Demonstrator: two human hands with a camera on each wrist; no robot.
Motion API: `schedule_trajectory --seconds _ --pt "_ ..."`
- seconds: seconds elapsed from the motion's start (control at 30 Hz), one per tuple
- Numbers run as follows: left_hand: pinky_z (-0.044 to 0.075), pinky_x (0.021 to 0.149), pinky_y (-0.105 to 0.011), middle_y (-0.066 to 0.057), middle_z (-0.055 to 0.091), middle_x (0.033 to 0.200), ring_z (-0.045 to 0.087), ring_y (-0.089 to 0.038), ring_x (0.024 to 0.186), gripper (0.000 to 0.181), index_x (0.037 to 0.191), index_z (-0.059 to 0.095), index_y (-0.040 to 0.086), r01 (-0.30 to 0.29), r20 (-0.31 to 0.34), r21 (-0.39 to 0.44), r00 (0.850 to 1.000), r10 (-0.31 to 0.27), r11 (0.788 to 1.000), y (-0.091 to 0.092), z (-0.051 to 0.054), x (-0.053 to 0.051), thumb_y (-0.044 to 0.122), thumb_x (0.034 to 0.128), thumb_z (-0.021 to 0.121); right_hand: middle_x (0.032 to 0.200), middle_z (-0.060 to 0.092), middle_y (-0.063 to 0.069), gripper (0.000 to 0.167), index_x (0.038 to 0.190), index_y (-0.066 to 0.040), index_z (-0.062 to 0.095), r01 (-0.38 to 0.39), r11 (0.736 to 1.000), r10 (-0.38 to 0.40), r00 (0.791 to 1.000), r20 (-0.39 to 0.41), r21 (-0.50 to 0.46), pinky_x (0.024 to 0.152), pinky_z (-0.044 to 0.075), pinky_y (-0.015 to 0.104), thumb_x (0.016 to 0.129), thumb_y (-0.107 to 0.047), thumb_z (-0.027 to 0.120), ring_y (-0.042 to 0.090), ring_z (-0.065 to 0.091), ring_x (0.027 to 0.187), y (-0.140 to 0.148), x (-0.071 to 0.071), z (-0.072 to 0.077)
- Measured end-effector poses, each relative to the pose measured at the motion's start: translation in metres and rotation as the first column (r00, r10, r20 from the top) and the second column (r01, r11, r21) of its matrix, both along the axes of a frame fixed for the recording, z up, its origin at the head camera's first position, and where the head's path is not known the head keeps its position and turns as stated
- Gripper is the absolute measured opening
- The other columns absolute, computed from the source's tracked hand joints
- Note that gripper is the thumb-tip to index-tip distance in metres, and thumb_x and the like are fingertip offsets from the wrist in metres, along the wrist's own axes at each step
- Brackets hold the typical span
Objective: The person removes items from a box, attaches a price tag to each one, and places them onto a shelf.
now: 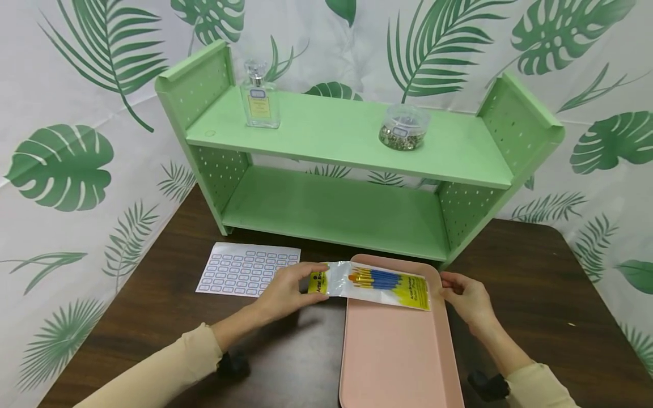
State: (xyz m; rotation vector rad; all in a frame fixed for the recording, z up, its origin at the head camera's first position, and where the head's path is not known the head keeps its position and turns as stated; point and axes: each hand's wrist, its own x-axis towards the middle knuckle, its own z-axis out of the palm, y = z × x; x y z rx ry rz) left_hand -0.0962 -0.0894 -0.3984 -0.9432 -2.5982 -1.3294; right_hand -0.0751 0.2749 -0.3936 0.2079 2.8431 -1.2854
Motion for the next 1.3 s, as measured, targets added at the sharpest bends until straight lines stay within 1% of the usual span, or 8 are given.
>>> schedule_trajectory --seconds 0.13,0.23,0.43,0.57,0.8,1.03,1.17,1.3 --pt "0.051 0.090 -0.034 -0.011 0.064 0.120 0.059 -0.024 0.113 0.049 0.118 0.062 0.002 0.057 0.001 -0.027 0.998 -0.057 0.998 0.007 -0.009 0.000 0.016 0.0741 0.080 0.105 0.063 0.027 0.034 0.119 0.014 0.055 -0.001 1.000 0.001 1.000 -0.001 0.023 0.063 0.046 0.011 0.086 0.005 0.057 -0.006 0.050 0.077 -0.002 0.000 0.000" --pt "0.049 0.094 -0.034 -0.011 0.064 0.119 0.058 -0.024 0.114 0.048 0.117 0.063 0.001 0.072 -0.015 -0.032 0.997 -0.073 0.997 0.012 -0.015 -0.001 0.015 0.0739 0.080 0.103 0.063 0.026 0.034 0.118 0.013 0.056 -0.005 1.000 0.005 1.000 -0.004 0.027 0.063 0.046 0.012 0.085 0.006 0.057 -0.003 0.051 0.078 -0.003 0.000 0.001" --pt "0.045 0.099 -0.034 -0.009 0.066 0.117 0.057 -0.022 0.116 0.040 0.112 0.066 0.002 0.058 -0.116 -0.084 0.991 -0.068 0.995 0.021 -0.022 -0.004 0.012 0.0755 0.078 0.101 0.063 0.025 0.033 0.117 0.013 0.056 -0.009 0.999 0.009 1.000 -0.008 0.033 0.062 0.046 0.012 0.084 0.007 0.057 0.001 0.051 0.078 -0.003 -0.001 0.001" --pt "0.047 0.095 -0.033 -0.007 0.068 0.113 0.060 -0.020 0.112 0.027 0.105 0.069 0.004 0.037 -0.182 -0.110 0.982 -0.057 0.993 0.024 -0.025 -0.005 0.009 0.0792 0.074 0.101 0.063 0.024 0.033 0.117 0.013 0.056 -0.012 0.999 0.013 1.000 -0.008 0.033 0.063 0.046 0.012 0.084 0.006 0.057 0.001 0.052 0.078 -0.004 -0.001 0.000" --pt "0.051 0.089 -0.031 -0.007 0.070 0.106 0.065 -0.019 0.103 0.016 0.098 0.073 0.005 0.041 -0.279 -0.128 0.957 -0.076 0.991 0.023 -0.022 -0.006 0.007 0.0834 0.069 0.102 0.063 0.025 0.033 0.117 0.012 0.056 -0.016 0.999 0.017 1.000 -0.017 0.044 0.064 0.046 0.012 0.085 0.005 0.058 0.009 0.056 0.081 -0.003 -0.001 -0.001" --pt "0.051 0.088 -0.032 -0.006 0.071 0.104 0.066 -0.019 0.101 0.013 0.096 0.073 0.006 0.037 -0.323 -0.150 0.943 -0.084 0.988 0.009 -0.011 -0.007 0.007 0.0838 0.069 0.103 0.063 0.024 0.034 0.118 0.011 0.056 -0.014 0.999 0.014 1.000 -0.009 0.045 0.064 0.046 0.013 0.085 0.004 0.059 0.015 0.057 0.083 0.000 0.000 -0.003" --pt "0.052 0.087 -0.033 -0.006 0.071 0.103 0.066 -0.019 0.100 0.013 0.095 0.072 0.007 0.038 -0.350 -0.154 0.933 -0.090 0.987 -0.008 -0.006 -0.004 0.005 0.0824 0.070 0.103 0.062 0.024 0.034 0.119 0.011 0.056 -0.017 0.999 0.017 1.000 -0.008 0.035 0.064 0.046 0.013 0.086 0.004 0.059 0.009 0.056 0.082 0.002 0.000 -0.004" --pt "0.053 0.085 -0.034 -0.007 0.071 0.101 0.067 -0.021 0.097 0.016 0.094 0.071 0.005 0.049 -0.408 -0.135 0.907 -0.101 0.990 -0.031 -0.003 0.003 0.001 0.0779 0.072 0.102 0.062 0.023 0.034 0.120 0.011 0.056 -0.024 0.999 0.025 1.000 -0.010 0.027 0.064 0.046 0.014 0.087 0.003 0.059 0.005 0.055 0.081 0.003 0.000 -0.004"
